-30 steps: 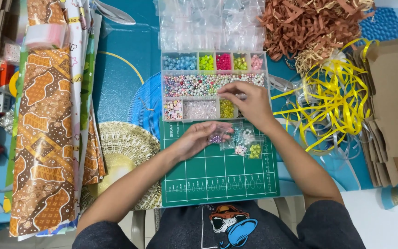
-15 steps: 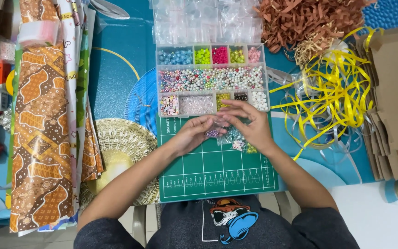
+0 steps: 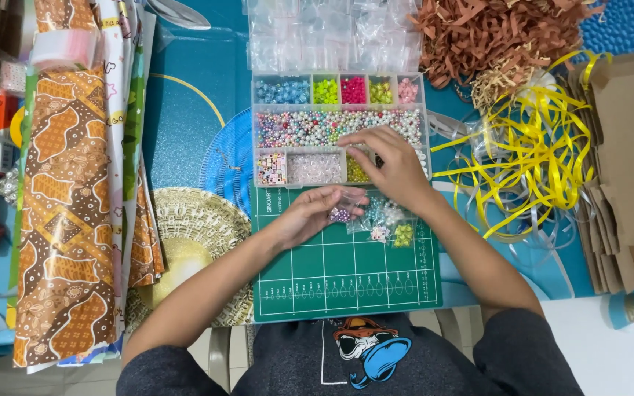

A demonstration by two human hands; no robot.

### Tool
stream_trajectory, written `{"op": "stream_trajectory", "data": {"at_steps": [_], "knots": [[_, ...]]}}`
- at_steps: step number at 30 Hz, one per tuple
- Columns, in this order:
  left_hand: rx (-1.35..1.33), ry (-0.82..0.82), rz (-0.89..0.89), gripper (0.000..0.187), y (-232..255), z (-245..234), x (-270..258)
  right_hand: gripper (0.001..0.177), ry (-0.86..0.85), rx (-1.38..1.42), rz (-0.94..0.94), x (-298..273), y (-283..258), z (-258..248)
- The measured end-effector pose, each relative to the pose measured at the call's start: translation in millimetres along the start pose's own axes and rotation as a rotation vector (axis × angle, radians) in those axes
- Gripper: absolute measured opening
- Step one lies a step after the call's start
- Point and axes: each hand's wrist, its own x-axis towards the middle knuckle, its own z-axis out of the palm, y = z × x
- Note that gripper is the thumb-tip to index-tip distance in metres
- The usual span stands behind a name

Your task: Sorting and organizing various colored beads from small bags and a work surface into a partitioned storage container.

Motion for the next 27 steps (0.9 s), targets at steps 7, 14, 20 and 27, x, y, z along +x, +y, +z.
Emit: {"op": "stream_trajectory", "data": {"at_steps": [7, 14, 20, 27], "knots": [[-0.007, -0.036, 0.018, 0.044, -7.1, -8.1, 1.5, 0.014, -0.185, -0.23, -0.075, 58.5, 1.2, 8.8], [0.002, -0.071, 0.006, 0.046, -8.3, -8.9, 4.0, 0.01, -0.25, -0.285, -0.28, 90.3, 9.8, 50.3], [-0.006, -0.081, 0.004, 0.048, -12.9, -13.5, 6.0, 0.006, -0.263, -0.409, -0.413, 108.1, 23.5, 93.2], [-0.023, -0.074, 0.008, 0.048, -8.5, -8.0, 3.7, 0.012, -0.215, -0.666, -0.511, 108.4, 31.6, 118.0]]}}
